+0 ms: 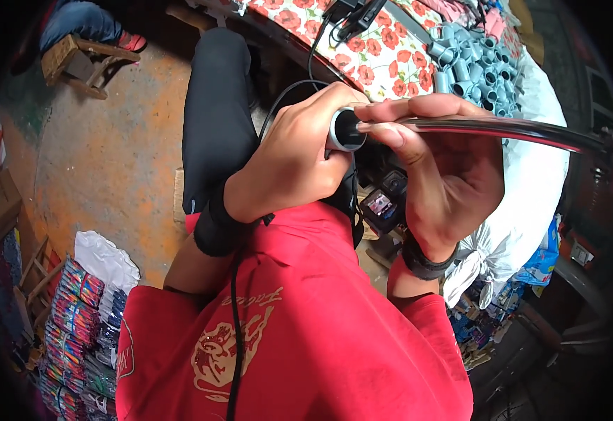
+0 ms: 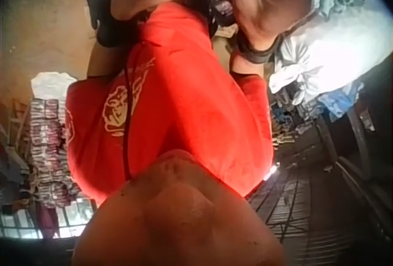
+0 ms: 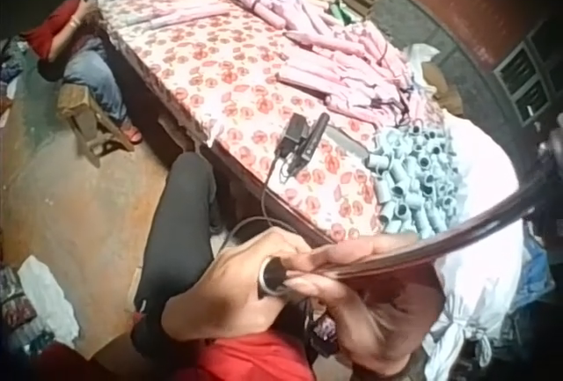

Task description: Assemble parts of an umbrella, including inserting the shaft and canopy into the handle mechanism.

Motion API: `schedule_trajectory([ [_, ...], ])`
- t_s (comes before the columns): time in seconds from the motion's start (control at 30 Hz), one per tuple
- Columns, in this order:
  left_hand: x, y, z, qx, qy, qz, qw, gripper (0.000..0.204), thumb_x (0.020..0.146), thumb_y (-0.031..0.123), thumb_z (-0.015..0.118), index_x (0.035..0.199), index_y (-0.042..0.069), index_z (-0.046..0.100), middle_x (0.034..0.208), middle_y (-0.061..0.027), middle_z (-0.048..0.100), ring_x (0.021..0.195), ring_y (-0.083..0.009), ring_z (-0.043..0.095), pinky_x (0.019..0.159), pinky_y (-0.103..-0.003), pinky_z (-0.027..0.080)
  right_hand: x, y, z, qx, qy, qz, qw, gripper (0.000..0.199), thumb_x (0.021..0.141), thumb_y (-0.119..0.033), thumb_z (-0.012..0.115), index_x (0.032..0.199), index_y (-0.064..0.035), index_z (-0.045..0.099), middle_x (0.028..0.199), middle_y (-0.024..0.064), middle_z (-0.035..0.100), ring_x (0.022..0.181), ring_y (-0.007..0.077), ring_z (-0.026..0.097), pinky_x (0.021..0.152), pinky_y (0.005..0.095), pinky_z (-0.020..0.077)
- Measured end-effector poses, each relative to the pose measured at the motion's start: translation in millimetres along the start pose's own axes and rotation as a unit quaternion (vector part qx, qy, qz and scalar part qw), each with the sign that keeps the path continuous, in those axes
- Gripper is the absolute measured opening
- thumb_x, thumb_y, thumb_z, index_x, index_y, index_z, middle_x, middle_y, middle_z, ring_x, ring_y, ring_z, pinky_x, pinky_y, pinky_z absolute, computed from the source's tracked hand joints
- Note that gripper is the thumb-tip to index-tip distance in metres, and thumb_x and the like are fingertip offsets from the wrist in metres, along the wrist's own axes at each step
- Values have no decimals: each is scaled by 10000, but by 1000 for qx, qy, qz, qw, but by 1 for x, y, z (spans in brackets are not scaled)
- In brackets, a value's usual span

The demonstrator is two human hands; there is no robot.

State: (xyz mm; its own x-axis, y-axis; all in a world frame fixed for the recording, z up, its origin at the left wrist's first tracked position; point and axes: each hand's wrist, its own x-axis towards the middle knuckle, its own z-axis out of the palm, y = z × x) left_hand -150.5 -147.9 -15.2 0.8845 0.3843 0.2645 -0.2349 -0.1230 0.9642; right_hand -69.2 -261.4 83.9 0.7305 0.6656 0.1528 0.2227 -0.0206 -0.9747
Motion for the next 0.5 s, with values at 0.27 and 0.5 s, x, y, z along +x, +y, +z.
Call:
schedule_trajectory([
  [0.27,2,-5,1,-23,-57,-33,998,503,760,-111,622,1249,1,585,1062,-112,649,855,-206,573,820,-282,486,-6,1,0,-84,39,1,996,314,833,129,743,1101,61,594,955,218,721,850,295,750,775,316,609],
  [0.5,-1,10,2,72,100,50,991,432,848,10,658,1272,-3,579,1108,-123,673,947,-223,629,887,-291,499,27,-3,-30,-149,66,-62,985,230,915,30,727,1109,45,604,950,191,740,826,268,750,768,310,606],
])
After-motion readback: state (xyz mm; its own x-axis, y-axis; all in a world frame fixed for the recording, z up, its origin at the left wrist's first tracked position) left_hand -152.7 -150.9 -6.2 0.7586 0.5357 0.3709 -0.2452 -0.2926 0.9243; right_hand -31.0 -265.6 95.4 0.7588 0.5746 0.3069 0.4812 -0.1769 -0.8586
